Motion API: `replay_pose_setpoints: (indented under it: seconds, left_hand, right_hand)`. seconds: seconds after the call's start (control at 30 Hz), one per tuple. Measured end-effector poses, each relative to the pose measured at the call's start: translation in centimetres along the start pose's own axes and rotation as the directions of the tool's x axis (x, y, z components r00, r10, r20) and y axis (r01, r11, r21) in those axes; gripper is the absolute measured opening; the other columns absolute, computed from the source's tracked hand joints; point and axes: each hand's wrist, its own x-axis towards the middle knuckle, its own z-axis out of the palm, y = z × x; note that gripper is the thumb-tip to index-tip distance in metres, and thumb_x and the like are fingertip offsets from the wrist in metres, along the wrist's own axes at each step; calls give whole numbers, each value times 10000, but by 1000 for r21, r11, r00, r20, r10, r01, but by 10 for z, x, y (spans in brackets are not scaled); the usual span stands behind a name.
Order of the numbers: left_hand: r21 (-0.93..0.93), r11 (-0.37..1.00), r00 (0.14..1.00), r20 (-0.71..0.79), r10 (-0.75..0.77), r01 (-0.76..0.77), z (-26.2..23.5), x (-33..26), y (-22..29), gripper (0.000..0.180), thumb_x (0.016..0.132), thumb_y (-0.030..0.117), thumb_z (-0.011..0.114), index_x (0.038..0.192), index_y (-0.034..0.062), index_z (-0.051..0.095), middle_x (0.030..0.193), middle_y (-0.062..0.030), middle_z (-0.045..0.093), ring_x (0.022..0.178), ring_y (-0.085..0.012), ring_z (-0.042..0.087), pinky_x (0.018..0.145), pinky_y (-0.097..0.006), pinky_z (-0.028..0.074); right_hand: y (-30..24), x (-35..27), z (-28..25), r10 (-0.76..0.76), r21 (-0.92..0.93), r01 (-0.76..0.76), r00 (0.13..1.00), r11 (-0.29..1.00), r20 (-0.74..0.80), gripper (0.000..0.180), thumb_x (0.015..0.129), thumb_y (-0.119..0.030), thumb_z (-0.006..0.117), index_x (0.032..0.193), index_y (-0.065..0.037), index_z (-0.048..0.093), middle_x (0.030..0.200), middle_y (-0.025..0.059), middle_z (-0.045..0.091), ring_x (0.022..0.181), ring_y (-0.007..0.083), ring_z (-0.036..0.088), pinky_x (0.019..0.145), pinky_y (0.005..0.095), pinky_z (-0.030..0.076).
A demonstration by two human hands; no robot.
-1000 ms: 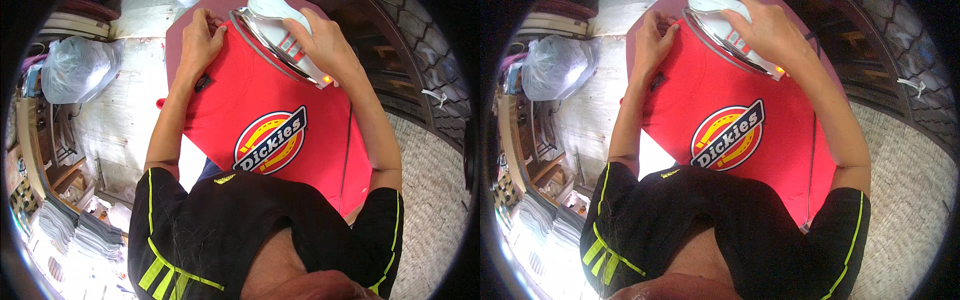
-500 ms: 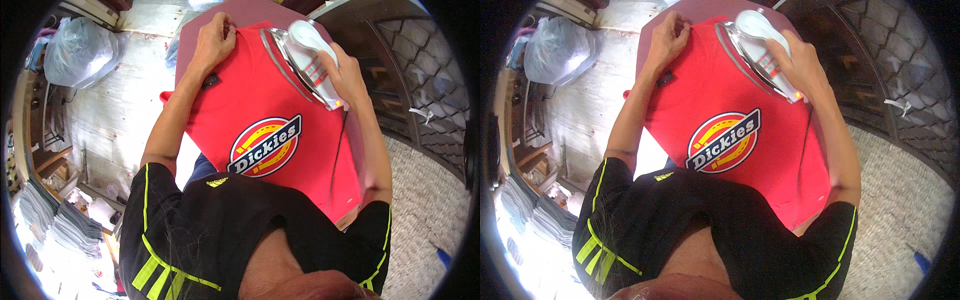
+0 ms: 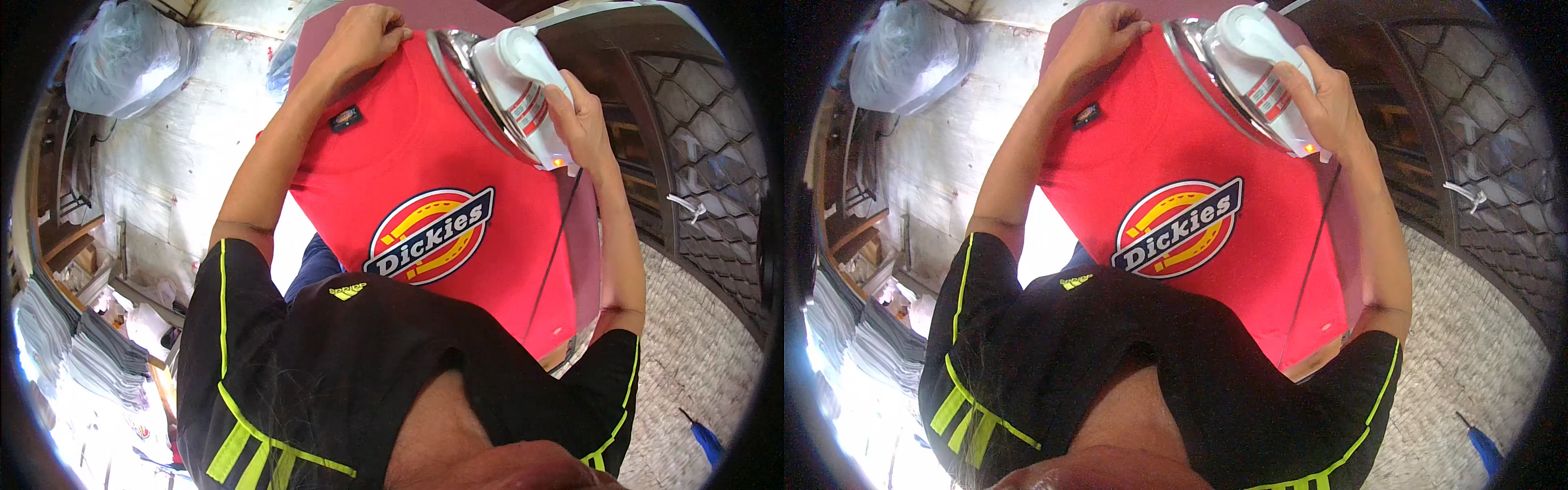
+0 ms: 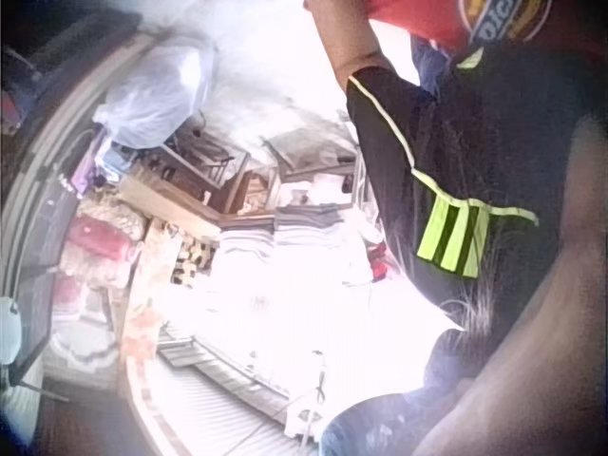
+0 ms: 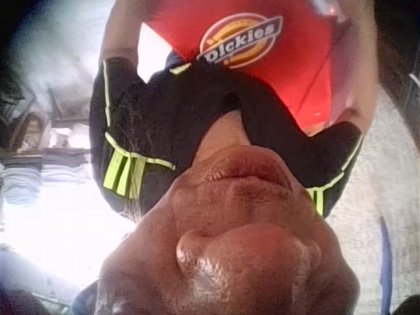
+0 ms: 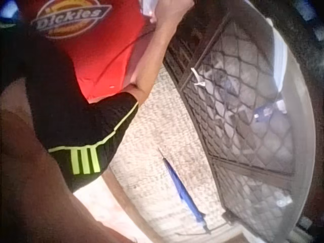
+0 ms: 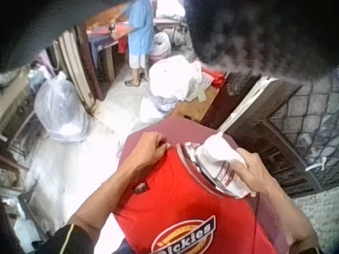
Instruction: The person irons a red Dickies t-shirt on a pink ironing board, smoothing the fabric and using a steam iron to remove wrinkles. They flip the shirt to iron the back and then handle a dark blue t-shirt, preparing it for ironing.
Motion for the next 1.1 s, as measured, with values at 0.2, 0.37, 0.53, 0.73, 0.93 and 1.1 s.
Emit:
replay_pose_setpoints:
  seconds: [0.2, 0.37, 0.53, 0.73, 0.93, 1.1]
  left_hand:
    - [-227, 969, 971, -234, 47, -102, -13, -29, 8, 287, 904, 222, 594, 1004, -37, 667, 926, -234, 673, 882, -362, 659, 788, -405, 505]
    - [216, 968, 893, -400, 204, -125, -9, -112, -28, 357, 871, 352, 690, 1084, 67, 651, 1021, -184, 629, 955, -384, 612, 820, -462, 491]
    - [259, 952, 845, -535, 2, 162, 19, -196, -31, 514, 837, 394, 761, 1138, 13, 592, 1050, -162, 596, 936, -323, 599, 785, -413, 497]
    - [-178, 974, 767, -601, -223, 142, 33, -197, -49, 365, 862, 245, 773, 1056, -11, 599, 774, -73, 558, 660, -146, 499, 619, -303, 462]
    - [-342, 934, 727, -616, -303, 99, 43, -202, -50, 301, 886, 210, 752, 1041, -5, 611, 800, -42, 582, 690, -104, 498, 631, -268, 460]
    - [-260, 964, 725, -652, -221, 59, 45, -201, -61, 290, 884, 213, 749, 1040, 2, 626, 811, -66, 601, 686, -136, 526, 647, -281, 475]
  right_hand:
    - [-19, 27, 24, -357, -180, 350, 934, 919, -11, 334, 1001, -301, 537, 1017, 32, 558, 734, 222, 557, 620, 374, 481, 616, 377, 452]
    - [-65, 52, 35, -254, -296, 246, 967, 923, 14, 389, 977, -341, 535, 937, 44, 574, 847, 296, 616, 804, 456, 624, 691, 478, 471]
    - [-53, 31, 28, -188, -197, 204, 977, 959, 99, 372, 958, -346, 559, 935, 24, 587, 843, 270, 627, 791, 435, 633, 680, 477, 470]
    - [-17, -5, 11, -292, -167, 360, 898, 918, 330, 307, 992, -283, 554, 1010, 23, 551, 731, 184, 544, 613, 325, 535, 592, 340, 444]
    - [-46, 10, 35, -462, -103, 550, 776, 829, 429, 327, 972, -310, 568, 971, 17, 568, 782, 179, 591, 687, 289, 589, 641, 372, 464]
    - [-82, 25, 63, -447, -162, 528, 818, 834, 363, 337, 936, -334, 588, 905, 2, 590, 766, 241, 637, 717, 398, 653, 641, 453, 490]
